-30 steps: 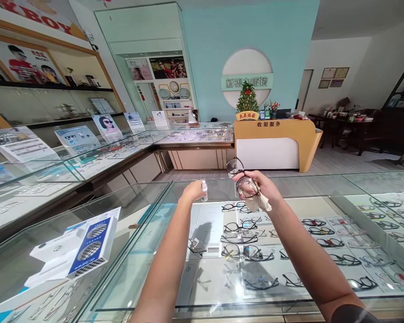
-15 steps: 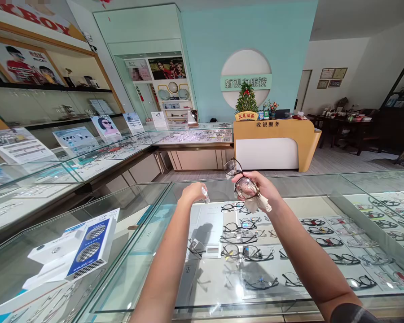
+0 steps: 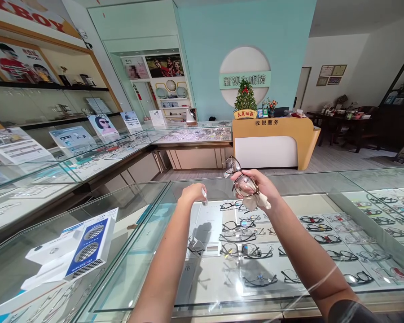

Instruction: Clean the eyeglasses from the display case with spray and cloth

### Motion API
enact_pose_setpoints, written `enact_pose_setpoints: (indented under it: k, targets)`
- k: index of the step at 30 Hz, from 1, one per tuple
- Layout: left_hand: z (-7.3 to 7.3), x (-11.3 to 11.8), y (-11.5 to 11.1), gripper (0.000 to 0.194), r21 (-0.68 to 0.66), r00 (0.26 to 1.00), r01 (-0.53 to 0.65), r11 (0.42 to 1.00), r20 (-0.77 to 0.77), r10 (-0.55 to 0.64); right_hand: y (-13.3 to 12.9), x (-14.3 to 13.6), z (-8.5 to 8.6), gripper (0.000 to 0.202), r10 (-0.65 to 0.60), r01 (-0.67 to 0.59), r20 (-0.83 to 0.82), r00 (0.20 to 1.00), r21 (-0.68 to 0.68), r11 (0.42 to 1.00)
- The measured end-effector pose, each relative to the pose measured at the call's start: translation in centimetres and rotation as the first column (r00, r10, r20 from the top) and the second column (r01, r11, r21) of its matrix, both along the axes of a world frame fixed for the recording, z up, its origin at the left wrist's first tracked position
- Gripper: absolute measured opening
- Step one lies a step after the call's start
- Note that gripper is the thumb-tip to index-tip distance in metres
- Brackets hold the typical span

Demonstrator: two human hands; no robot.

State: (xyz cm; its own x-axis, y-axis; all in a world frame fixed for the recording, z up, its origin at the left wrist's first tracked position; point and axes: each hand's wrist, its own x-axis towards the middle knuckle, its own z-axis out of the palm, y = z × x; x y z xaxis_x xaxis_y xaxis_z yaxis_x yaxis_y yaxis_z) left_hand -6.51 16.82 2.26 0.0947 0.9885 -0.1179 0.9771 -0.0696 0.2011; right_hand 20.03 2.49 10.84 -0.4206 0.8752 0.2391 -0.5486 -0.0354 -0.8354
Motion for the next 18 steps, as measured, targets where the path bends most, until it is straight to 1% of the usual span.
enact_pose_setpoints:
  k: [2,3,5,6,7,8,9,10,11,12,13,14,15,18]
  targets:
    - [1.1,0.2,-0.7,0.042,0.033,1.0,-0.009,0.999,0.016,0.009,0.0,0.0,0.0,0.033,-0.003,0.003,-0.006,1.0,-0.001,1.0]
    - [1.9,0.2,-1.3,0.044,0.07,1.0,-0.015,0.997,0.028,0.014,0.0,0.1,0.0,0.033,-0.008,0.008,-0.009,1.0,-0.002,1.0]
    - [3.7,0.4,-2.7,0.051,0.181,0.999,-0.03,0.983,0.05,0.021,0.0,0.1,0.0,0.033,-0.017,0.017,-0.011,1.0,-0.001,1.0]
    - [4.7,0.5,-3.5,0.054,0.253,0.997,-0.026,0.967,0.078,0.007,0.0,0.1,0.0,0.034,-0.019,0.019,-0.01,1.0,-0.002,1.0]
    - [5.7,0.7,-4.5,0.056,0.329,0.991,-0.009,0.944,0.129,-0.035,0.0,0.1,0.0,0.034,-0.017,0.016,-0.006,1.0,-0.005,1.0]
    - [6.7,1.0,-5.5,0.058,0.404,0.971,0.026,0.915,0.208,-0.119,0.1,0.1,0.0,0.034,-0.01,0.01,-0.001,1.0,-0.011,1.0]
    - [7.5,1.4,-6.6,0.062,0.482,0.902,0.075,0.873,0.341,-0.265,0.1,0.0,0.0,0.034,-0.002,0.002,0.003,1.0,-0.018,1.0]
    - [8.2,1.8,-7.6,0.07,0.533,0.783,0.129,0.836,0.463,-0.416,0.0,0.0,0.0,0.034,0.008,-0.008,0.006,1.0,-0.024,1.0]
    - [8.8,2.4,-8.6,0.078,0.565,0.636,0.187,0.804,0.554,-0.537,0.0,0.0,0.0,0.034,0.021,-0.021,0.01,1.0,-0.028,0.999]
    - [9.1,2.9,-9.4,0.087,0.584,0.498,0.231,0.778,0.616,-0.61,0.0,-0.1,0.0,0.034,0.034,-0.034,0.015,0.999,-0.03,0.999]
    - [9.4,3.5,-10.1,0.093,0.59,0.403,0.262,0.764,0.652,-0.642,-0.1,-0.1,0.0,0.033,0.048,-0.047,0.021,0.999,-0.029,0.998]
    - [9.5,4.0,-10.7,0.096,0.589,0.348,0.279,0.758,0.674,-0.652,-0.2,-0.2,0.0,0.033,0.064,-0.063,0.028,0.998,-0.025,0.998]
    - [9.5,4.5,-11.1,0.097,0.585,0.325,0.278,0.762,0.689,-0.648,-0.3,-0.2,0.0,0.033,0.082,-0.081,0.035,0.996,-0.021,0.996]
    - [9.3,5.4,-11.6,0.087,0.565,0.324,0.238,0.79,0.721,-0.613,-0.5,-0.2,0.0,0.034,0.131,-0.131,0.035,0.991,-0.009,0.991]
